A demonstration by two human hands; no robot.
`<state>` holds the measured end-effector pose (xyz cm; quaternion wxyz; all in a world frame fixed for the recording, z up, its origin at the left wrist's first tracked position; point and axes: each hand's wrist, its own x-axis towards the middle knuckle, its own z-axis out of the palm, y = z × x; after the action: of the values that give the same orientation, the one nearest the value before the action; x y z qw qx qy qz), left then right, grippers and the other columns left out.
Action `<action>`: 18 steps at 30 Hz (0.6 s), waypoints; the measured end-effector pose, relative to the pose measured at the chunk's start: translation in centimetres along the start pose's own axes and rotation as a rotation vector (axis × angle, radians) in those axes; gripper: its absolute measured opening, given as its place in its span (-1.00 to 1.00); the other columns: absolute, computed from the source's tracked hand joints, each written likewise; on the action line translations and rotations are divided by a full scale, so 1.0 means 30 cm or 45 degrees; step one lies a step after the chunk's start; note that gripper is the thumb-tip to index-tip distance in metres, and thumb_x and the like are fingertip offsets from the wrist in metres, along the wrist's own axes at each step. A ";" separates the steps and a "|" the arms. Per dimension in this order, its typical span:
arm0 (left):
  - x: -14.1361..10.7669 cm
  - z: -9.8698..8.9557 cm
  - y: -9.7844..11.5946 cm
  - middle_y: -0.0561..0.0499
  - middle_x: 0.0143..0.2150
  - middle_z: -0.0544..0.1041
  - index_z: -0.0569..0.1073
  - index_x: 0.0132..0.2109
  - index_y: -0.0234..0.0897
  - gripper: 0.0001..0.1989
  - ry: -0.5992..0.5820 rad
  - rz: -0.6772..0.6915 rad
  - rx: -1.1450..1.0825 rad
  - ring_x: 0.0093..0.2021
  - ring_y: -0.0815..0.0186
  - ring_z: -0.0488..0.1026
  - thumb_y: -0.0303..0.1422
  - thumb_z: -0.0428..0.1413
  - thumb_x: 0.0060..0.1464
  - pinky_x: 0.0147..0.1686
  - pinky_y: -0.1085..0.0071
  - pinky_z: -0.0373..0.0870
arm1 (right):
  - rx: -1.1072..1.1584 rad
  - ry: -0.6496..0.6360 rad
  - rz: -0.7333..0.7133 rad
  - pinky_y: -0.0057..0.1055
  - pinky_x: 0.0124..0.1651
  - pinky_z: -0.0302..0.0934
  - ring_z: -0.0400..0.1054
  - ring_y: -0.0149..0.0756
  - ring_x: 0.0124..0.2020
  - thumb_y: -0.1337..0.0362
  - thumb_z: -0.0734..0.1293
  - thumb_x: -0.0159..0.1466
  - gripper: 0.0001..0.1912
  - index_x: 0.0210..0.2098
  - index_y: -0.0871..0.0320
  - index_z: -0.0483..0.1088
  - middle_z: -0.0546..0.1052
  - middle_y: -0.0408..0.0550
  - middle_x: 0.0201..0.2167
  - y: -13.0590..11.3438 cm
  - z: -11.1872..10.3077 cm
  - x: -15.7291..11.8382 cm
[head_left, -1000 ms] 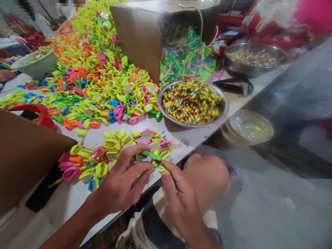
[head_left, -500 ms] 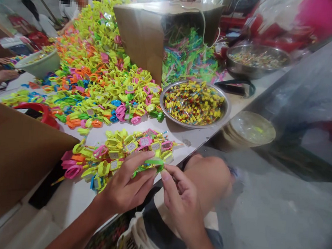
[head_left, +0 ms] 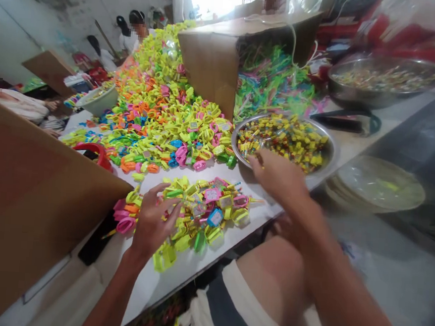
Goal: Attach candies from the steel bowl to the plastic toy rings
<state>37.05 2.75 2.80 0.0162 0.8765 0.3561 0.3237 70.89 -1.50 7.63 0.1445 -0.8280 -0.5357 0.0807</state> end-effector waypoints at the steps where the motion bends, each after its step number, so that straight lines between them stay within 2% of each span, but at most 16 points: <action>1: -0.005 0.005 -0.031 -0.17 0.25 0.48 0.66 -0.06 -0.17 -0.90 -0.046 -0.003 0.058 0.27 0.00 0.45 -0.40 0.25 0.33 0.23 -0.04 0.46 | -0.159 -0.075 0.028 -0.13 0.00 0.36 0.55 0.23 0.09 -0.02 0.15 0.56 -0.47 0.08 0.24 0.58 0.64 0.38 0.05 0.018 -0.002 0.083; 4: -0.021 0.013 -0.083 -0.16 0.20 0.54 0.66 -0.04 -0.15 -0.88 -0.140 0.032 0.184 0.26 -0.02 0.44 -0.38 0.23 0.35 0.29 -0.10 0.39 | -0.319 -0.327 0.057 -0.06 0.06 0.39 0.52 0.29 0.18 0.20 0.27 0.50 -0.60 0.11 0.33 0.60 0.59 0.47 0.16 0.058 0.029 0.256; 6: -0.017 0.008 -0.090 -0.16 0.20 0.55 0.65 -0.01 -0.15 -0.86 -0.122 0.041 0.179 0.25 -0.02 0.44 -0.40 0.22 0.34 0.29 -0.08 0.38 | -0.307 -0.424 0.060 -0.05 0.09 0.41 0.53 0.24 0.18 0.28 0.33 0.46 -0.65 0.10 0.35 0.61 0.58 0.46 0.17 0.078 0.066 0.308; 9: 0.046 -0.005 -0.089 -0.16 0.18 0.56 0.62 0.00 -0.16 -0.87 -0.041 0.034 0.076 0.21 0.04 0.48 -0.38 0.20 0.36 0.27 -0.01 0.39 | -0.298 -0.553 0.071 -0.05 0.13 0.45 0.56 0.03 0.13 0.21 0.39 0.47 -0.67 0.12 0.29 0.58 0.61 0.28 0.15 0.107 0.108 0.335; 11: 0.136 0.003 -0.098 -0.17 0.16 0.58 0.60 0.02 -0.20 -0.84 -0.148 0.019 0.026 0.20 0.06 0.49 -0.32 0.15 0.40 0.29 0.03 0.37 | -0.297 -0.611 0.083 -0.03 0.15 0.47 0.56 -0.07 0.09 0.14 0.41 0.49 -0.66 0.11 0.24 0.56 0.62 0.15 0.11 0.123 0.122 0.342; 13: 0.254 0.040 -0.124 -0.19 0.15 0.60 0.59 0.07 -0.25 -0.74 -0.442 -0.001 0.015 0.21 0.06 0.48 -0.25 0.07 0.44 0.30 0.07 0.35 | -0.301 -0.631 0.092 -0.03 0.17 0.47 0.55 -0.10 0.09 0.10 0.42 0.49 -0.65 0.11 0.23 0.54 0.61 0.11 0.11 0.132 0.128 0.349; 14: 0.316 0.070 -0.142 -0.18 0.12 0.62 0.60 0.06 -0.26 -0.70 -0.559 0.001 0.001 0.20 0.06 0.50 -0.23 0.05 0.45 0.28 0.10 0.36 | -0.305 -0.627 0.095 -0.02 0.18 0.46 0.54 -0.09 0.10 0.10 0.42 0.49 -0.65 0.11 0.23 0.54 0.60 0.11 0.12 0.134 0.130 0.351; 18: 0.528 0.232 -0.209 -0.12 -0.05 0.70 0.65 -0.01 -0.27 -0.71 -0.781 -0.035 -0.014 -0.03 0.14 0.61 -0.23 0.07 0.42 -0.01 0.30 0.49 | -0.318 -0.564 0.112 0.02 0.23 0.43 0.50 -0.04 0.18 0.11 0.42 0.49 -0.61 0.18 0.23 0.50 0.55 0.14 0.20 0.137 0.137 0.349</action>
<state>45.74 18.87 4.49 0.1320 0.9282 0.3448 0.0455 77.59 7.08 2.63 -0.0834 -0.8240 -0.5236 0.1996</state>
